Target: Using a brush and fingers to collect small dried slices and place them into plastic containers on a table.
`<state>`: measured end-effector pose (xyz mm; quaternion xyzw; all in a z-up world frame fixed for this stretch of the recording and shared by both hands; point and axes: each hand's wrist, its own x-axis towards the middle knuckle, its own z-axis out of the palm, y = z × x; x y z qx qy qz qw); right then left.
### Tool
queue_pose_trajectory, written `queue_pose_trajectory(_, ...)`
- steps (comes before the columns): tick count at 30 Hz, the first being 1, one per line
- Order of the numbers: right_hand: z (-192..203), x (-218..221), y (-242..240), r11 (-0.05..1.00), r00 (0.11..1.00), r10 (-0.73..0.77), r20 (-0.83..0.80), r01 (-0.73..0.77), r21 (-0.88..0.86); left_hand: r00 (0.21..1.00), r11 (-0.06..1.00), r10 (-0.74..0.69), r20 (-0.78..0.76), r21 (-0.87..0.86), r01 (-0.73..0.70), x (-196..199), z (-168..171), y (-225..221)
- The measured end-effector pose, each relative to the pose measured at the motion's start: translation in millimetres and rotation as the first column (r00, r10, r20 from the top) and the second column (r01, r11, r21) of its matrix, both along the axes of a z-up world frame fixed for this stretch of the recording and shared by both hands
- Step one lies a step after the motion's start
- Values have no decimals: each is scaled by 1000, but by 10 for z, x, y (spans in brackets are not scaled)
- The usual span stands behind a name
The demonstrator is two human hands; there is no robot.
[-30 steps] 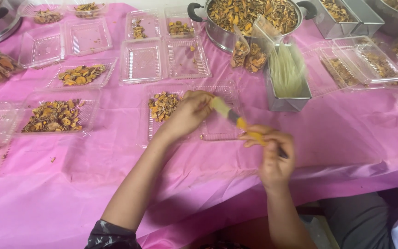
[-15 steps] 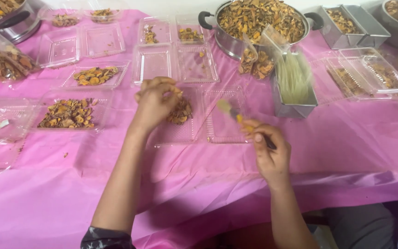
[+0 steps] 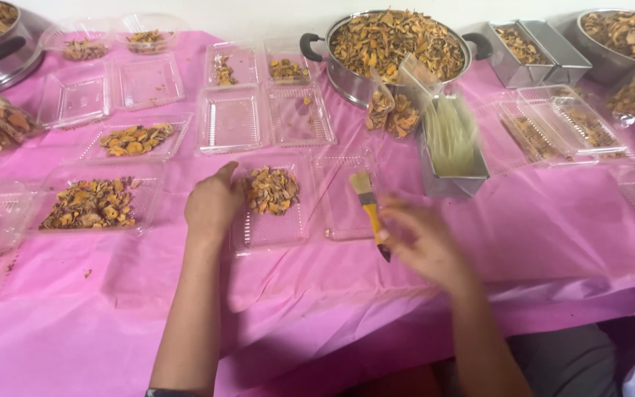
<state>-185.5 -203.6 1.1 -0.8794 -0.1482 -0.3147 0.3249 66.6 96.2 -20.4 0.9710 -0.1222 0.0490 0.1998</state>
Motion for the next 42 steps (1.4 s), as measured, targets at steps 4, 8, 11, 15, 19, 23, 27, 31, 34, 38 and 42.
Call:
queue_pose_trajectory(4, 163, 257, -867, 928, 928, -372, 28, 372, -19, 999, 997, -50, -11, -64, 50, -138, 142, -100)
queue_pose_trajectory(8, -158, 815, -2069, 629, 647, -481, 592, 725, -280, 992, 986, -122, -22, -113, 119, -166, 354, -257)
queue_pose_trajectory(11, -299, 1020, -2585, 488, 592, -725, 353, 802, -345, 996, 986, -73, 42, -145, 78, 54, 352, -281)
queue_pose_trajectory(15, 281, 888, -2138, 637, 648, -761, -43, 732, -244, 985, 938, -26, 171, -336, 83, 56, 446, -291)
queue_pose_trajectory(19, 326, 830, -2248, 581, 646, -669, 367, 763, -283, 945, 912, -24, 326, -381, 155, 95, 230, -244)
queue_pose_trajectory(23, 527, 743, -2062, 730, 703, -568, 428, 671, -132, 858, 878, -90, 507, -366, 308, -35, 233, -240)
queue_pose_trajectory(27, 446, 965, -2168, 664, 678, -687, 262, 732, -153, 872, 874, -162, 462, -342, 344, -104, 288, -301)
queue_pose_trajectory(31, 547, 911, -1815, 709, 742, -664, -89, 663, 240, 912, 924, -143, 385, -277, 262, -67, 207, -305)
queue_pose_trajectory(34, 652, 908, -1634, 575, 778, -556, -291, 614, 542, 912, 922, -165, 376, -269, 278, -79, 210, -304)
queue_pose_trajectory(38, 819, 809, -1510, 365, 833, -301, -465, 551, 751, 930, 926, -170, 325, -272, 264, -92, 190, -338)
queue_pose_trajectory(42, 865, 750, -1610, 192, 934, -276, -228, 286, 939, 916, 893, -172, 363, -335, 301, -127, 207, -310)
